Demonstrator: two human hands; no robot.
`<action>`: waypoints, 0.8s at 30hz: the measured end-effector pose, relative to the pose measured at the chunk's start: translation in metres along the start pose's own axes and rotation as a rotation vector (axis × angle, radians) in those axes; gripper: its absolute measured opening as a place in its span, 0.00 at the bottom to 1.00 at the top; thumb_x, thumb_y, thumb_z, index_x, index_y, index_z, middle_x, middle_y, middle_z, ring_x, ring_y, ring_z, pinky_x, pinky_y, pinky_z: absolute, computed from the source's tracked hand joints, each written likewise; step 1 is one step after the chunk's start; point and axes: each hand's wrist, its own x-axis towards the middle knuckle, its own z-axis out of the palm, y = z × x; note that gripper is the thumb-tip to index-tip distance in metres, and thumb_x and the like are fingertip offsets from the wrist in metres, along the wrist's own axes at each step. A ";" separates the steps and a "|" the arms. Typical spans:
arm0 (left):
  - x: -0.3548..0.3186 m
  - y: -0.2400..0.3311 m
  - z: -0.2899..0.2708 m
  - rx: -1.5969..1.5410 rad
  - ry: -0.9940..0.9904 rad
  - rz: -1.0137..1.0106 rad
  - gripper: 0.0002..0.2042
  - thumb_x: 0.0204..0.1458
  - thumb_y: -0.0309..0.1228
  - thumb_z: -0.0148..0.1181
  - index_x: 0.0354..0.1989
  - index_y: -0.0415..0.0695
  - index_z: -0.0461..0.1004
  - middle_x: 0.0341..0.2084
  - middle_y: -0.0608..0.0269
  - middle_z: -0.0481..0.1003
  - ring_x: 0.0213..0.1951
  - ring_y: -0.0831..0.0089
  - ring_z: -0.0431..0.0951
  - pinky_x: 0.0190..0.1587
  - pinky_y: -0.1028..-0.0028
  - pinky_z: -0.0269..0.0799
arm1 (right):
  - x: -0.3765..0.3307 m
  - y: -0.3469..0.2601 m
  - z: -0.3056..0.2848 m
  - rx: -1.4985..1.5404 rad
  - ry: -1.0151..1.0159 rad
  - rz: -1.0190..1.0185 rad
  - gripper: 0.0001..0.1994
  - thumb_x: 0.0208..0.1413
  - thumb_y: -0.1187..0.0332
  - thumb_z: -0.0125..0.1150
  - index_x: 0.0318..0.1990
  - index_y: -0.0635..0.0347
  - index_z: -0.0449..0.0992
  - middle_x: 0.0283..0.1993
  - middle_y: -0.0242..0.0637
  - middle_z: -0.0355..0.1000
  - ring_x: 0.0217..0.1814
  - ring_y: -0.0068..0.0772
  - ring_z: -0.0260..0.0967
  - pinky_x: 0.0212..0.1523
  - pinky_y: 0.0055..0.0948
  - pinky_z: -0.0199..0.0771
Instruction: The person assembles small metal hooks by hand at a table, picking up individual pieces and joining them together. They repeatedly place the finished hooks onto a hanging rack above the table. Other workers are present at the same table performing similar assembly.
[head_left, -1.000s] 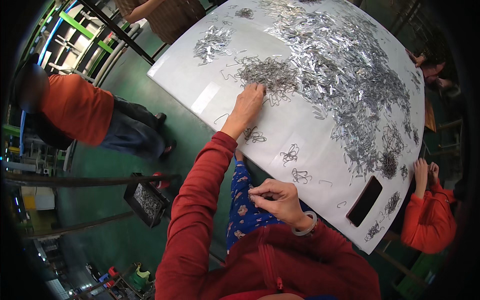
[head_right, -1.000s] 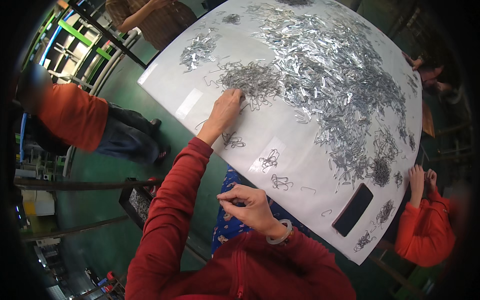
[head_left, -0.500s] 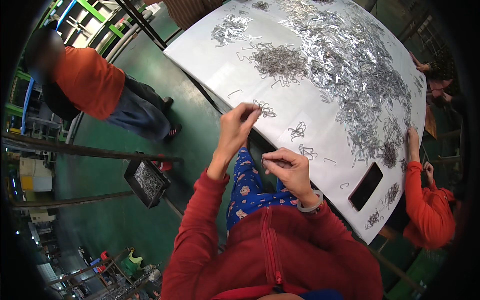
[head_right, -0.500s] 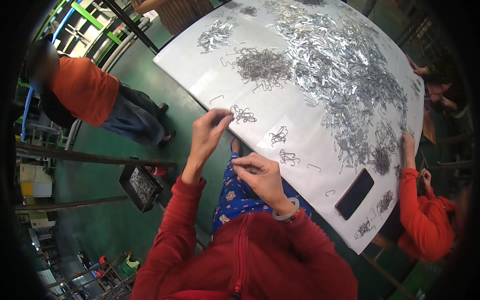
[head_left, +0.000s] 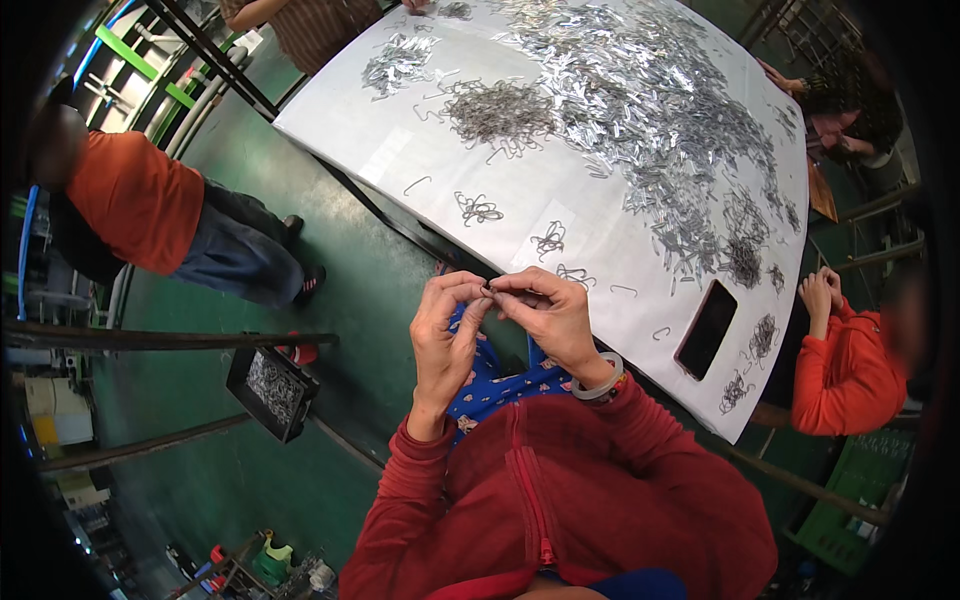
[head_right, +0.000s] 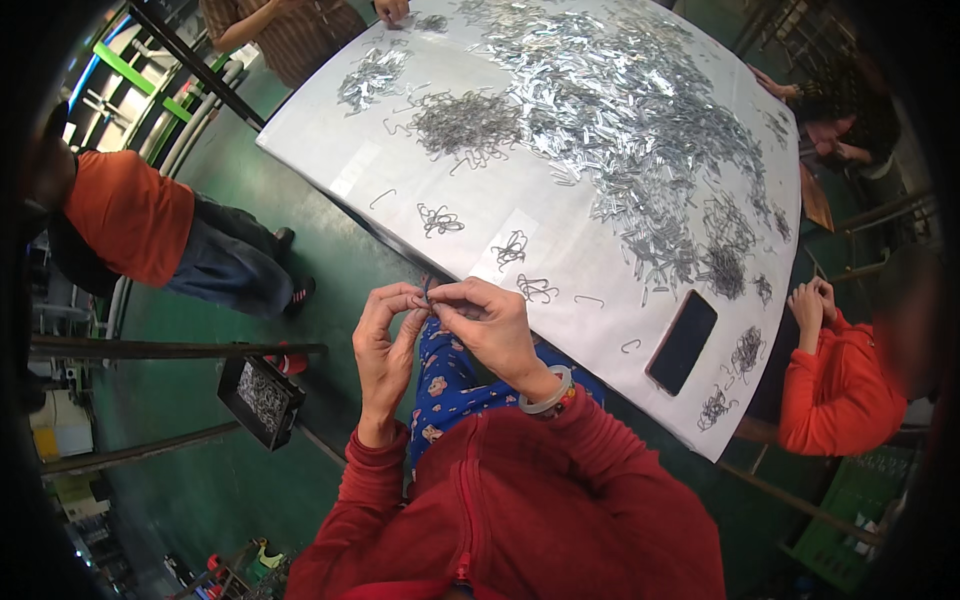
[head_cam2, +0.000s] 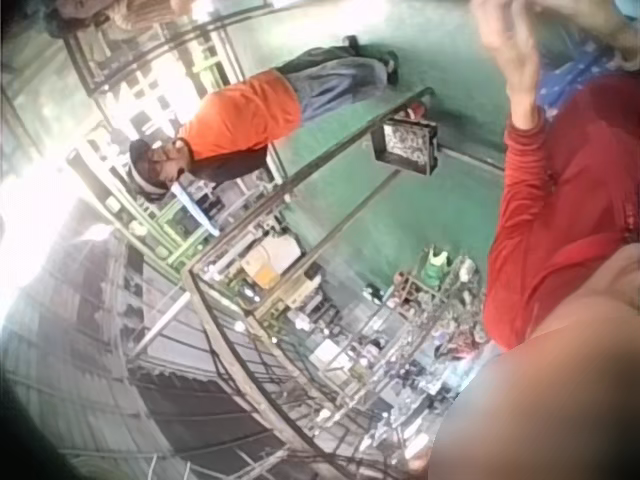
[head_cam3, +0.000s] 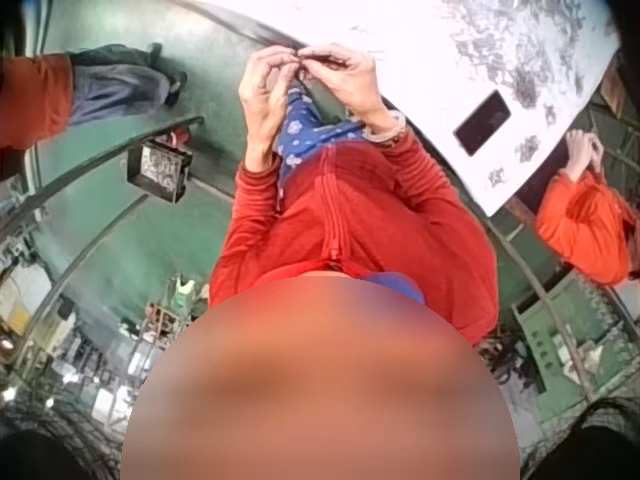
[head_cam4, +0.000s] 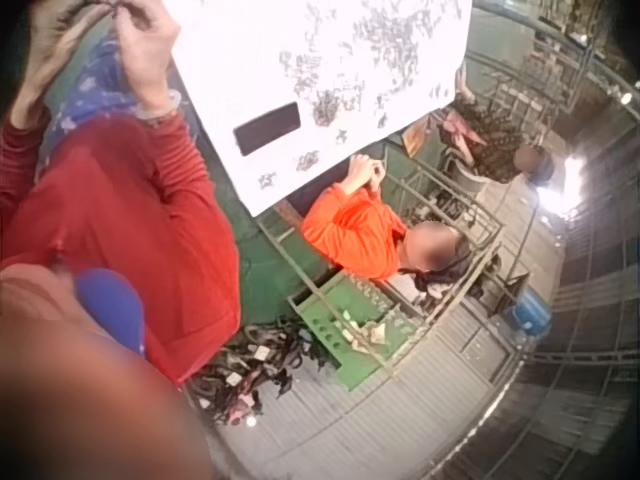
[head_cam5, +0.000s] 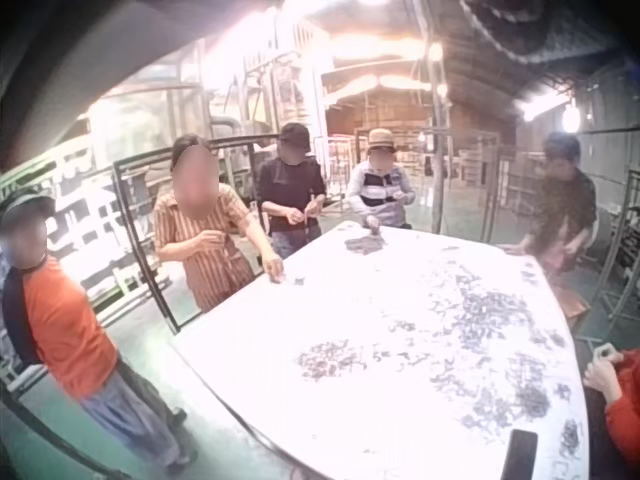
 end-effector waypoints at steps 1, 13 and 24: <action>-0.001 0.000 0.000 -0.013 0.006 -0.015 0.05 0.50 0.19 0.63 0.35 0.38 0.77 0.38 0.57 0.76 0.37 0.69 0.76 0.33 0.74 0.74 | 0.000 0.000 0.000 0.005 0.023 -0.009 0.08 0.54 0.82 0.60 0.42 0.70 0.79 0.38 0.36 0.75 0.40 0.24 0.77 0.38 0.17 0.79; 0.003 -0.016 0.009 0.076 0.022 0.031 0.05 0.49 0.19 0.62 0.35 0.38 0.76 0.34 0.57 0.78 0.38 0.63 0.77 0.41 0.69 0.72 | 0.006 0.006 -0.001 -0.013 -0.004 -0.026 0.08 0.54 0.84 0.60 0.41 0.69 0.80 0.37 0.37 0.76 0.33 0.22 0.75 0.33 0.17 0.75; 0.009 -0.025 0.005 -0.160 0.107 -0.108 0.02 0.57 0.19 0.57 0.38 0.35 0.73 0.34 0.57 0.78 0.39 0.71 0.78 0.44 0.74 0.74 | 0.145 0.007 -0.056 -0.776 -0.092 -0.444 0.09 0.49 0.79 0.64 0.39 0.59 0.82 0.28 0.35 0.71 0.29 0.31 0.68 0.30 0.29 0.67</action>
